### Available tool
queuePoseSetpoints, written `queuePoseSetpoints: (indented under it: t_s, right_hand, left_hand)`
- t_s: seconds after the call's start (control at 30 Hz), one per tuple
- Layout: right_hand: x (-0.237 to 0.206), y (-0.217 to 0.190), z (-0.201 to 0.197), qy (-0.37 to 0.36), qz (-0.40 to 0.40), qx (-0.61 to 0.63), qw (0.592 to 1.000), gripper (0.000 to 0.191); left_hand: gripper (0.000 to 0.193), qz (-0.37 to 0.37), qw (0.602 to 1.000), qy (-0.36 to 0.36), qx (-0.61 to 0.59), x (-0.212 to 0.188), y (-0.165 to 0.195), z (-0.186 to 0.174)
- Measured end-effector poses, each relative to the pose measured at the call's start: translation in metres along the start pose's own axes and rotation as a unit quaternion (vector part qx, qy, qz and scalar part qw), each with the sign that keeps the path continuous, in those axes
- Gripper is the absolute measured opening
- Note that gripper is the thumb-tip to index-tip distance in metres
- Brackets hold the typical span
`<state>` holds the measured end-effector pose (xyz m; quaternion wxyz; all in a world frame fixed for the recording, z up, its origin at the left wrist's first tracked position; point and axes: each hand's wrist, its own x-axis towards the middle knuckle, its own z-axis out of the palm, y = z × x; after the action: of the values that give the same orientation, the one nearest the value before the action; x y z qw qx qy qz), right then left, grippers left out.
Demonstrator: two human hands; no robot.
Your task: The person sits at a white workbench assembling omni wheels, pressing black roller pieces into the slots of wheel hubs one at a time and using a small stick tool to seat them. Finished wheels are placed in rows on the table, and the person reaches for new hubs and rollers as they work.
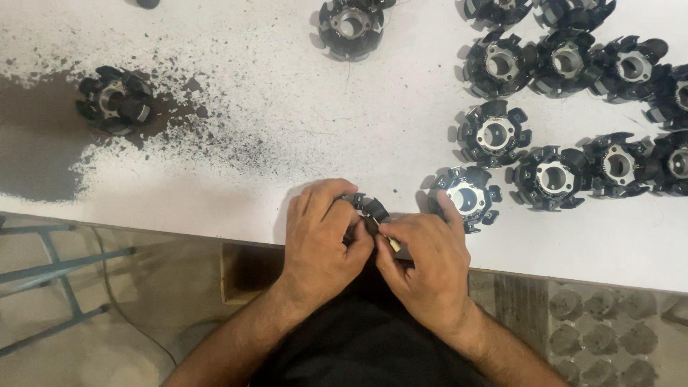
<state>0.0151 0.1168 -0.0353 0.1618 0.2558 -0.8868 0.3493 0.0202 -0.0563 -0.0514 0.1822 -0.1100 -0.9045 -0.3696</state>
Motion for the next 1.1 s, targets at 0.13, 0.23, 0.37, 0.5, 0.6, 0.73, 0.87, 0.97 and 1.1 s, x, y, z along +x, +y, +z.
queuePoseSetpoints:
  t_s: [0.13,0.23,0.37,0.5,0.6,0.73,0.87,0.97,1.1]
  right_hand:
    - [-0.002,0.002,-0.002,0.001,-0.016,0.017,1.0,0.029]
    - [-0.002,0.003,0.0,0.007,-0.031,0.005,0.999,0.029]
    - [-0.001,0.003,0.002,0.011,-0.051,-0.024,0.998,0.028]
    - [0.001,0.003,-0.001,-0.017,-0.04,-0.028,0.999,0.028]
    - [0.003,0.005,-0.005,-0.004,-0.053,0.0,0.999,0.03]
    - [0.002,0.006,-0.006,0.029,-0.034,-0.01,0.999,0.028]
    - [0.002,0.009,0.002,0.033,-0.03,-0.007,0.999,0.027]
    - [0.002,0.009,0.004,0.038,-0.028,-0.007,0.999,0.027]
    - [0.004,0.01,0.005,0.034,-0.03,-0.009,0.999,0.029]
  left_hand:
    - [0.017,0.004,1.0,0.019,-0.003,-0.001,-0.002,0.004]
    - [0.016,0.008,1.0,0.029,-0.002,-0.003,-0.004,0.006]
    - [0.015,0.008,1.0,0.023,0.002,-0.003,-0.005,0.007]
    - [0.015,0.002,0.999,0.031,-0.015,-0.001,-0.001,0.002]
    - [0.021,0.004,0.999,0.037,-0.029,0.001,-0.001,-0.009]
    - [0.027,0.004,0.999,-0.039,0.014,0.005,-0.006,-0.019]
    - [0.024,0.022,0.996,-0.075,0.036,0.012,-0.009,-0.023]
    - [0.019,0.048,0.995,-0.081,0.045,0.016,-0.009,-0.03]
    - [0.015,0.127,0.984,-0.085,0.088,0.019,-0.005,-0.038]
